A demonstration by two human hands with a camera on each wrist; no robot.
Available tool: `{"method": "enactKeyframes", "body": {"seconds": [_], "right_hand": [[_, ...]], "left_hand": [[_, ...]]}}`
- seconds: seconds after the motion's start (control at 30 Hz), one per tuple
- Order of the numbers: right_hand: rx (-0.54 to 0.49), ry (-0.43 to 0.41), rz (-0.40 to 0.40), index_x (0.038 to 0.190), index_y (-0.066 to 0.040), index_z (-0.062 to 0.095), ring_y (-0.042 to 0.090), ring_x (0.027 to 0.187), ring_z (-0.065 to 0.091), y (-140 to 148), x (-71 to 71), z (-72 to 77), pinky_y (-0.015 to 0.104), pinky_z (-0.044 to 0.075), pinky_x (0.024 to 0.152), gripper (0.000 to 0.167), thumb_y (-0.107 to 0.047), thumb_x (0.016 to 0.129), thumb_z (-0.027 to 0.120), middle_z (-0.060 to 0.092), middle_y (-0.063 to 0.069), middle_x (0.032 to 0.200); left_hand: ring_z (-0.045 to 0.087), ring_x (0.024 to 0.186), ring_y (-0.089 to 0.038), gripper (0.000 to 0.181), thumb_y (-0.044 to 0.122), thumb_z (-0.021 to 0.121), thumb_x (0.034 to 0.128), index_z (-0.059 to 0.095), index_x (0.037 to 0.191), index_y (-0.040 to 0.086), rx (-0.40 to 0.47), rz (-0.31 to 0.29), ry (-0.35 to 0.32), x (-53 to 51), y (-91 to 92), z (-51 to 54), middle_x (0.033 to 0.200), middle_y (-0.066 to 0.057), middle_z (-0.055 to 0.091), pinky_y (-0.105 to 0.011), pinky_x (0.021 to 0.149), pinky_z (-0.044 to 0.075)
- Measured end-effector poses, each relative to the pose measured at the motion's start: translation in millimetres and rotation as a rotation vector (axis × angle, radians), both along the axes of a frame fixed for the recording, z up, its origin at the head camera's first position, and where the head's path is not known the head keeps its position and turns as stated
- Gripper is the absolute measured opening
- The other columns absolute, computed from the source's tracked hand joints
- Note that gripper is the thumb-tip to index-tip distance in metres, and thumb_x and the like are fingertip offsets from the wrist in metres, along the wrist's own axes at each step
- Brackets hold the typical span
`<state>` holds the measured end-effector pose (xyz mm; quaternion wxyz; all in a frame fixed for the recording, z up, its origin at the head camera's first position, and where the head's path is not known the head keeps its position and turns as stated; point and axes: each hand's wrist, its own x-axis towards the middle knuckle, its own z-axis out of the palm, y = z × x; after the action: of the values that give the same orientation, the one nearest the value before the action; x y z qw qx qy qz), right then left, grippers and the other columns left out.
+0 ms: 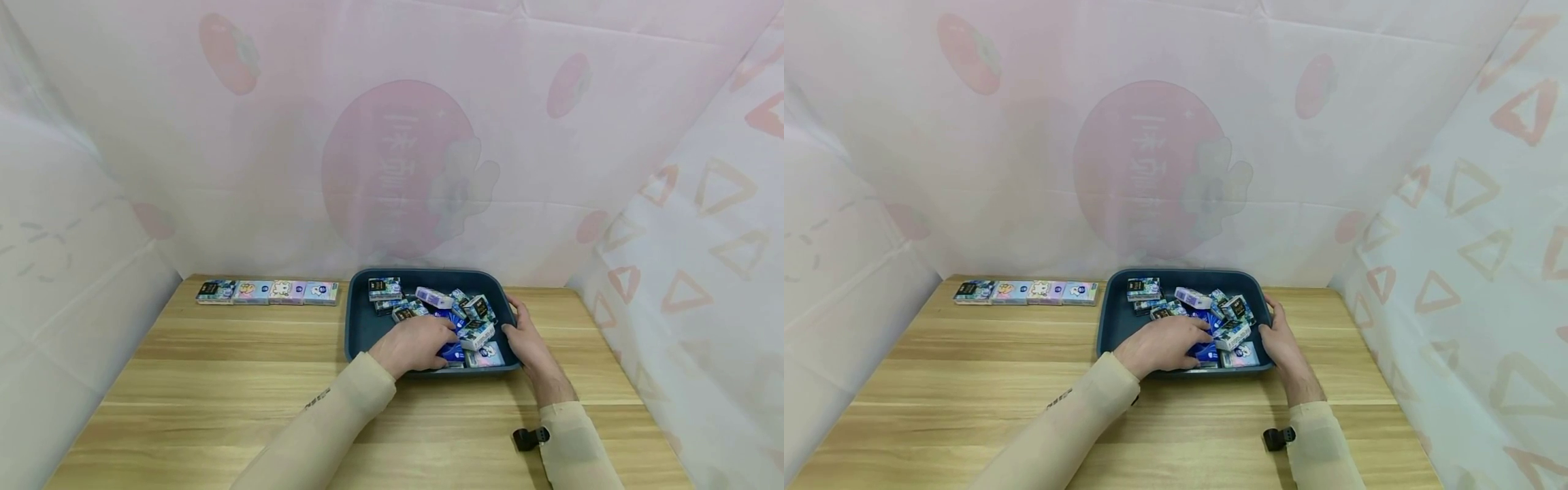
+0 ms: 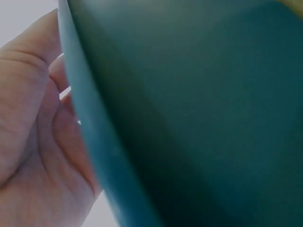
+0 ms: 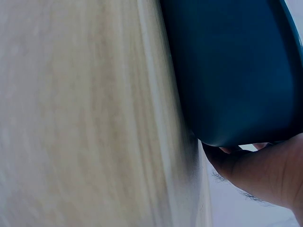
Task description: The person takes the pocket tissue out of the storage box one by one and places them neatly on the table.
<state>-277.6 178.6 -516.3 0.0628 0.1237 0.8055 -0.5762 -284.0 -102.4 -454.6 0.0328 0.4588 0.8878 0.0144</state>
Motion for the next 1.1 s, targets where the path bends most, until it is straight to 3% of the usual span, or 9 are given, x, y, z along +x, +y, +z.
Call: {"method": "enactKeyframes", "body": {"seconds": [0.1,0.23,0.4,0.7,1.03,1.1], "right_hand": [[-0.001,-0.013,-0.001,0.191,-0.023,0.003,0.046,0.153,0.054,0.2,-1.2,-0.6,0.054,0.055,0.116,0.076,-0.005,0.123,0.032,0.026,0.034,0.189],[-0.008,-0.020,-0.006,0.191,-0.025,0.003,0.052,0.167,0.040,-2.4,-0.4,0.8,0.069,0.040,0.134,0.075,-0.006,0.124,0.032,0.019,0.034,0.192],[-0.008,-0.006,-0.008,0.191,-0.025,0.005,0.051,0.164,0.043,-4.6,2.7,4.6,0.066,0.043,0.131,0.076,-0.005,0.123,0.033,0.023,0.034,0.191],[-0.007,-0.010,-0.005,0.191,-0.025,0.004,0.052,0.167,0.039,-4.6,2.6,4.0,0.069,0.039,0.135,0.076,-0.006,0.124,0.033,0.021,0.033,0.191],[-0.005,-0.010,-0.002,0.191,-0.024,0.002,0.052,0.169,0.037,-3.7,0.7,1.6,0.069,0.036,0.136,0.075,-0.006,0.124,0.032,0.021,0.034,0.191],[-0.006,-0.016,-0.003,0.191,-0.024,0.002,0.052,0.170,0.036,-3.1,-0.1,1.0,0.070,0.035,0.137,0.075,-0.006,0.124,0.031,0.020,0.034,0.192]], "left_hand": [[0.078,0.138,-0.016,0.040,0.037,0.089,0.1077,0.086,0.144,0.020,0.044,0.011,-0.042,-1.4,-0.7,0.2,0.154,0.000,0.079,-0.033,0.124,0.062],[0.078,0.132,-0.017,0.038,0.039,0.085,0.1101,0.087,0.141,0.017,0.098,0.022,-0.070,-1.8,-3.9,-0.6,0.148,-0.001,0.081,-0.034,0.124,0.062],[0.076,0.133,-0.018,0.035,0.040,0.082,0.1114,0.089,0.137,0.017,0.157,0.022,-0.055,-0.6,-9.9,2.5,0.144,0.000,0.083,-0.038,0.128,0.058],[0.077,0.135,-0.023,0.034,0.043,0.083,0.1107,0.090,0.133,0.018,0.238,0.097,-0.040,-2.5,-23.9,10.1,0.142,-0.001,0.084,-0.047,0.135,0.054],[0.073,0.124,-0.023,0.035,0.045,0.082,0.1108,0.091,0.131,0.017,0.307,0.211,-0.023,-2.6,-42.0,20.8,0.140,-0.001,0.086,-0.043,0.119,0.064],[0.075,0.122,-0.022,0.033,0.043,0.082,0.1107,0.092,0.128,0.017,0.331,0.231,-0.019,-2.8,-45.7,21.7,0.137,-0.001,0.087,-0.044,0.121,0.063]]}}
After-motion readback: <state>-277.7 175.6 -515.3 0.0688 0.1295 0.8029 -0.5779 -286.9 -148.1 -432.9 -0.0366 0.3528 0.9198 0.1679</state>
